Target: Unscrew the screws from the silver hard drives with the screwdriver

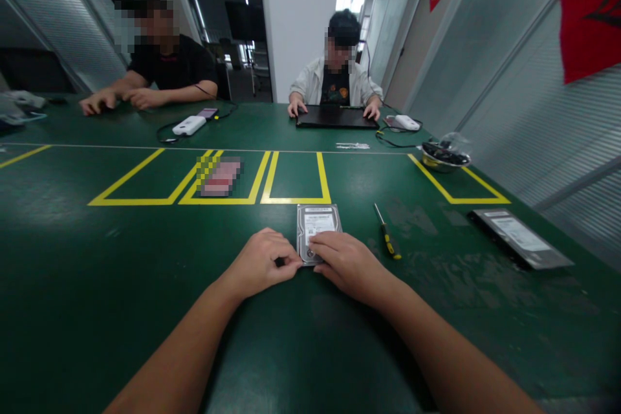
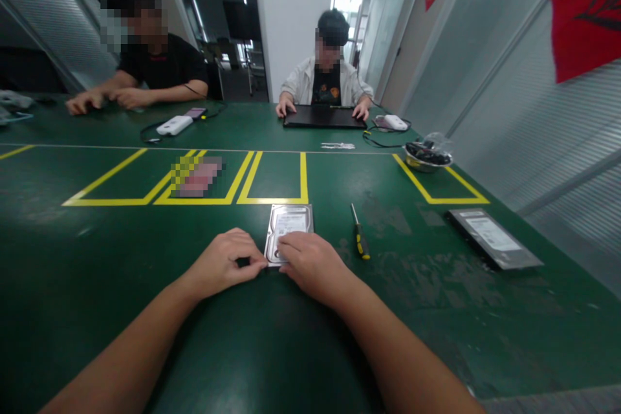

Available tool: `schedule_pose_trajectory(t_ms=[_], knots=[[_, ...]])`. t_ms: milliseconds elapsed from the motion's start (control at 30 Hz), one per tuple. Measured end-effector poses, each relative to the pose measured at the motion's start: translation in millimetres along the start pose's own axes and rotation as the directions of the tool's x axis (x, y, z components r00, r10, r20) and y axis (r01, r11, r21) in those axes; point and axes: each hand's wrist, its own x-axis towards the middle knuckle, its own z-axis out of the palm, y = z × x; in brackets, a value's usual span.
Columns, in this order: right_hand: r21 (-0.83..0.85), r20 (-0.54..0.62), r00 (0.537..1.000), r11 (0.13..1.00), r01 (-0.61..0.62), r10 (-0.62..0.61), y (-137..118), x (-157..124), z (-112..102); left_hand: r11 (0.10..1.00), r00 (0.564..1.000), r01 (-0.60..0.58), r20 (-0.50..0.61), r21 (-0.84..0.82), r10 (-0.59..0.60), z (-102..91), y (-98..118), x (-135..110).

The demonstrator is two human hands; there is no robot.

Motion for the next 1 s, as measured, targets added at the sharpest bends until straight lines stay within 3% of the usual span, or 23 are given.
schedule_pose_trajectory(t_ms=[833, 900, 1000], knots=[[-0.002, -0.028, 0.999, 1.000, -0.020, 0.020, -4, 0, -5, 0.998, 0.999, 0.022, 0.040, -0.051, -0.020, -3.4, -3, 0], [-0.032, -0.059, 0.996, 0.997, -0.068, 0.066, -3, 0, -9, 0.998, 0.999, 0.025, 0.043, -0.050, -0.023, -3.7, -3, 1], [-0.176, -0.112, 0.969, 0.955, -0.238, 0.221, 1, 0, -16, 0.998, 0.998, 0.029, 0.049, -0.053, -0.027, -4.0, -3, 0]])
